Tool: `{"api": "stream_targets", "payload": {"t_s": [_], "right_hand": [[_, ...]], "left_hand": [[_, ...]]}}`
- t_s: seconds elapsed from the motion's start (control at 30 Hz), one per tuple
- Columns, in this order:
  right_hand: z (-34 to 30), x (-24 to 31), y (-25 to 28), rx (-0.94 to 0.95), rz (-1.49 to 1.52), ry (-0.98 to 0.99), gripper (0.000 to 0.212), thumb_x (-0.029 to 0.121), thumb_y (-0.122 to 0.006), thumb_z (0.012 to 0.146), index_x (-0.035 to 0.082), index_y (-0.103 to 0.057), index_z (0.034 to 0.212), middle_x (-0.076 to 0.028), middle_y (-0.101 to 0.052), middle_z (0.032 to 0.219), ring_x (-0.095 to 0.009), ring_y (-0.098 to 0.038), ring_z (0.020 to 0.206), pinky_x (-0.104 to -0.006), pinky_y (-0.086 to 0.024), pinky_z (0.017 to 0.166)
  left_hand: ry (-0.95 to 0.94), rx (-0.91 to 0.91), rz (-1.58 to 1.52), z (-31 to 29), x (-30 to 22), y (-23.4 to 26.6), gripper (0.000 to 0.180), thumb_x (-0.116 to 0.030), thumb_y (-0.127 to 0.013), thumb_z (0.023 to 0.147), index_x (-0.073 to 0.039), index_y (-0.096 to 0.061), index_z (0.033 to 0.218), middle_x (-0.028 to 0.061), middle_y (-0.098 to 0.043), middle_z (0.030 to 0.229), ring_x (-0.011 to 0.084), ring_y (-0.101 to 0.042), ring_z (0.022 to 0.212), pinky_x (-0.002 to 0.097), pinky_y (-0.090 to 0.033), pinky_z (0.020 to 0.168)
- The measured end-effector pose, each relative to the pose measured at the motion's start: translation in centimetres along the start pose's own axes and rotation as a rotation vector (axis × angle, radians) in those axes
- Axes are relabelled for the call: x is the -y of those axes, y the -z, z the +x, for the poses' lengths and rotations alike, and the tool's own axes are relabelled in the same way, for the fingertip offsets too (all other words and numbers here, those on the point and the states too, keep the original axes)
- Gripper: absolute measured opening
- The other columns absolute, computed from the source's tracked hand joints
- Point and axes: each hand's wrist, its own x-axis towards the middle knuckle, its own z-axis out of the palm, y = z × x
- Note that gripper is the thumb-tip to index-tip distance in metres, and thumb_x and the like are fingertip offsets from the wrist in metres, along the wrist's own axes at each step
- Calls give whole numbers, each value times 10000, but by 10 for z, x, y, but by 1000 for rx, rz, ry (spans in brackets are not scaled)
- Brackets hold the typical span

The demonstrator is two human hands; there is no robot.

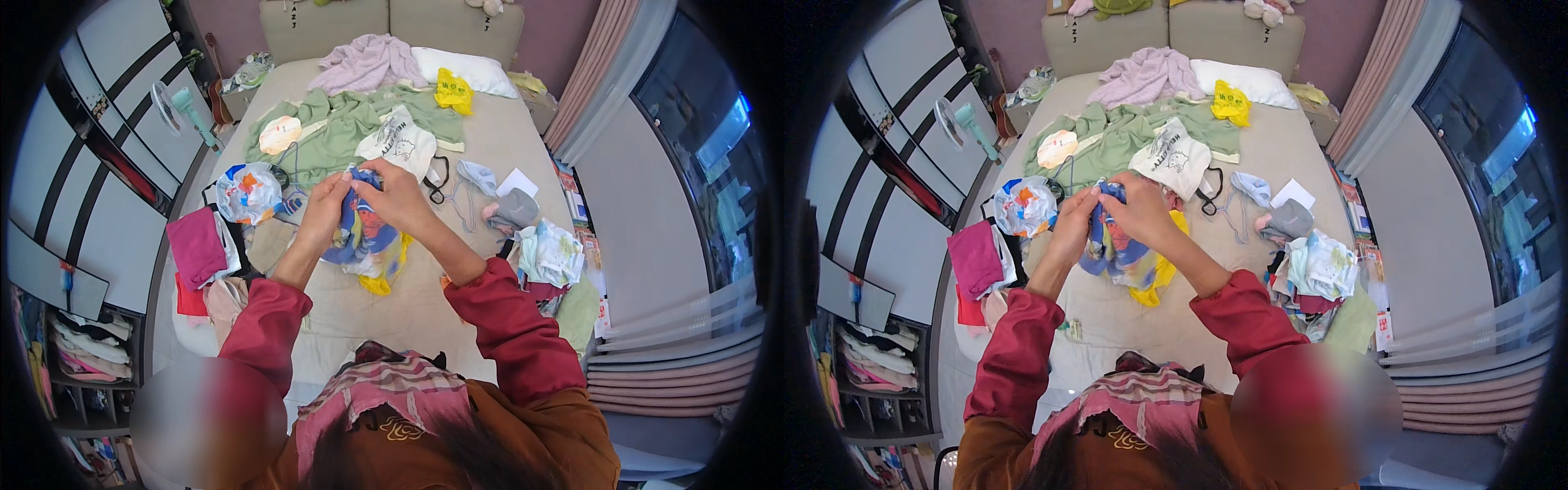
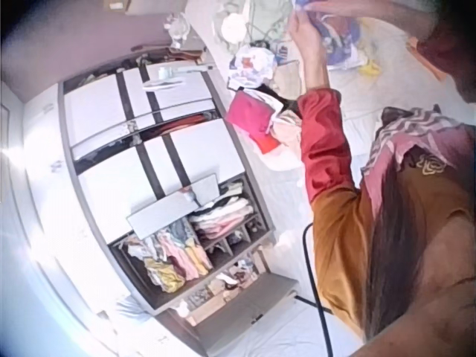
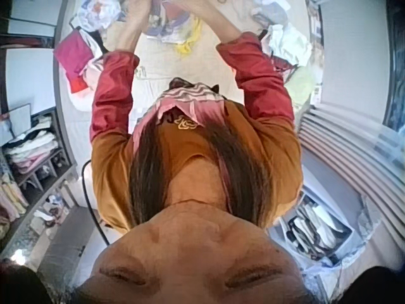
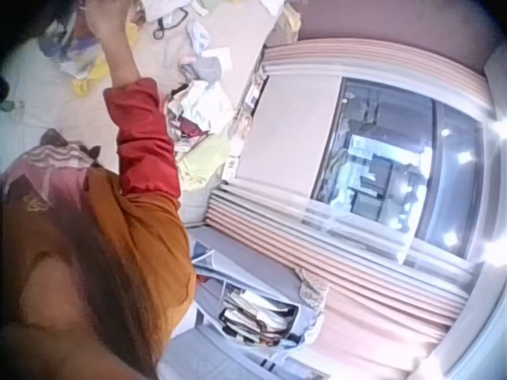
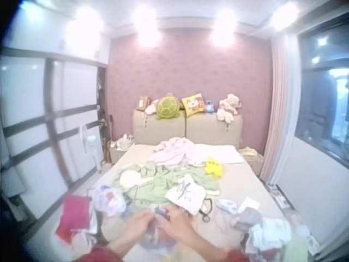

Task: The person folds various pieces of clothing on a bed, including shirts, pants, and socks. They pick up each item, smooth it out, fold it neatly, and place it in a growing stack on the bed.

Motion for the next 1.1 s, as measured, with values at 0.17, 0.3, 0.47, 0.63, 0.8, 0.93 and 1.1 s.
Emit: {"api": "stream_targets", "payload": {"t_s": [0.17,0.3,0.47,0.63,0.8,0.93,1.1], "right_hand": [[4,0,7,247,349,-184,402,153,-484,910,-36,-455,1263,-155,-572,1122,-169,-616,871,-266,-510,706],[11,0,13,387,304,-35,441,114,-491,893,-32,-418,1302,-150,-530,1192,-183,-589,977,-262,-511,746],[9,29,56,429,79,51,676,139,-695,766,23,-374,1350,-143,-482,1260,-217,-508,1136,-307,-478,836],[3,1,38,491,129,103,835,181,-805,674,61,-351,1366,-149,-457,1298,-240,-467,1186,-326,-445,876],[1,11,40,466,-36,144,321,163,-709,692,9,-608,954,-160,-636,810,-276,-620,738,-331,-485,703],[0,41,38,316,-80,434,225,90,-640,675,-5,-620,877,-195,-612,781,-348,-604,739,-371,-480,658],[0,60,38,325,-148,435,226,93,-631,680,-6,-625,882,-210,-610,787,-370,-598,746,-382,-478,654]], "left_hand": [[3,97,83,-21,-22,-7,286,-142,-628,828,-18,-546,1072,19,-598,941,79,-561,805,221,-458,717],[-135,166,251,-17,-13,8,445,8,-672,725,-23,-507,1137,14,-585,978,79,-560,851,242,-469,753],[-40,170,357,-31,-28,10,355,-13,-589,788,-39,-536,1138,-10,-601,922,47,-550,785,213,-456,732],[-42,304,282,-38,-38,6,276,18,-521,813,-10,-565,1085,-4,-610,944,39,-548,822,199,-441,721],[-134,277,450,-46,-34,16,314,52,-551,739,9,-555,1050,6,-592,920,67,-523,823,220,-429,731],[-127,210,767,-56,-28,35,282,-16,-582,685,-2,-596,967,78,-618,875,137,-563,755,265,-443,682],[-347,-45,1012,-49,7,57,202,-71,-597,691,-17,-622,884,154,-590,843,271,-579,724,352,-456,648]]}}
